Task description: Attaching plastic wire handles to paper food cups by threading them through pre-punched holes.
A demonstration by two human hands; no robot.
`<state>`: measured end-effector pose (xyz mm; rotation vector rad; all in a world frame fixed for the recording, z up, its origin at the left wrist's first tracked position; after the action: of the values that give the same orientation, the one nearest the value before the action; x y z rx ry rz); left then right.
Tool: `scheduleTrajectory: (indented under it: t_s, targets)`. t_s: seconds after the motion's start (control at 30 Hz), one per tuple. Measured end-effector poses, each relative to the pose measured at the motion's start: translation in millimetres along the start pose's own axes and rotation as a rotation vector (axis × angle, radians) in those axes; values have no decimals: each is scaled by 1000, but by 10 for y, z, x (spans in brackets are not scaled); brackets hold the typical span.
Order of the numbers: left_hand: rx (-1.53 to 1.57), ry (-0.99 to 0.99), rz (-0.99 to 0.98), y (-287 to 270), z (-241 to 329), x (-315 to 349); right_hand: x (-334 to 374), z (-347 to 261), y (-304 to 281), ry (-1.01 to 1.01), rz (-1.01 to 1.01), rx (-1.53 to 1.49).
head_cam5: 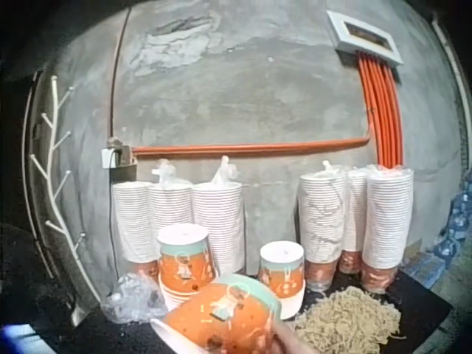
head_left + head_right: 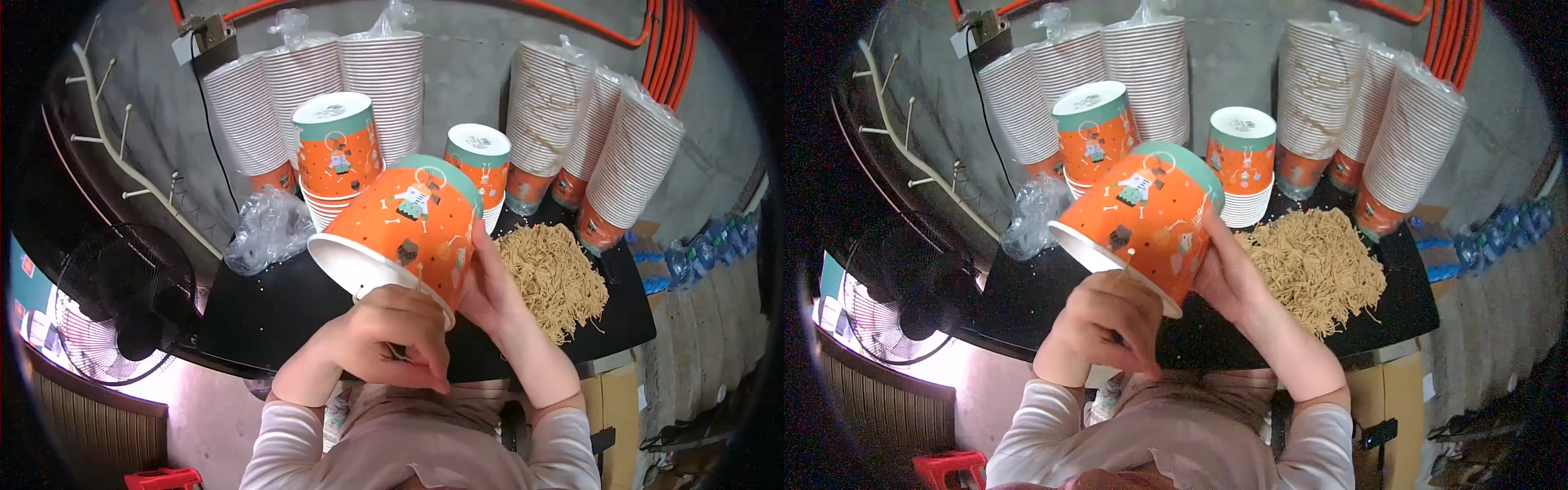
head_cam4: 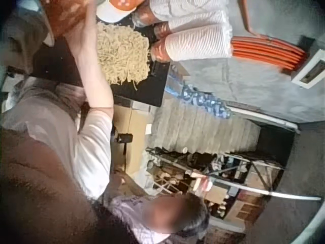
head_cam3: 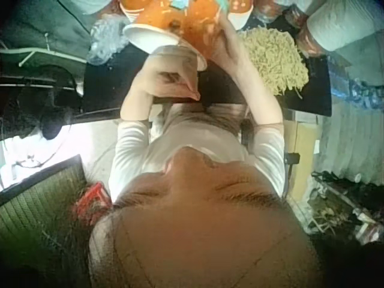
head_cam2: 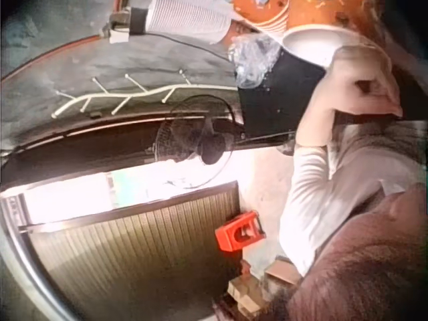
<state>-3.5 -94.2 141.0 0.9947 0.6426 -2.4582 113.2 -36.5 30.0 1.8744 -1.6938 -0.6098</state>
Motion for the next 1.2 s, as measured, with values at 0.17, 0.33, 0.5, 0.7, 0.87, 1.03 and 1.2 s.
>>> scheduleTrajectory:
  t_s: [0.17, 0.33, 0.5, 0.7, 0.87, 1.03, 1.2]
  targets:
    - [-476, 8, -57, -25, -32, 75, -212, -1071, 84, -530, 124, 87]
    - [-949, -293, 22, -90, -217, 347, -851, -2026, 651, -1144, -52, 648]
    - [-852, -529, -362, 9, -516, 851, -1938, -1628, 1013, -776, -278, 620]
    - [-567, -681, -552, 204, -671, 1353, -2638, -998, 929, -645, -282, 915]
    - [-634, -723, -526, 115, -673, 1293, -2284, -888, 223, -911, 198, 1156]
    - [-520, -948, -321, -80, -569, 1933, -101, -1250, -295, -1483, 326, 1445]
    - [-425, -1227, -122, -195, -605, 2597, 1432, -2313, -2727, -893, 1298, 1263]
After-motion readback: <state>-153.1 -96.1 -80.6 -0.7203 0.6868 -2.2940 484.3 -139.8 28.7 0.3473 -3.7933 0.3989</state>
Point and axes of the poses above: each hand's wrist, its own x-axis away from the middle knuckle, its own y-axis out of the palm, z = x × y, the point moved 9 cm from there along -x, towards the middle knuckle, and after that the axes turned 5 degrees about z, right-handed, at the moved point
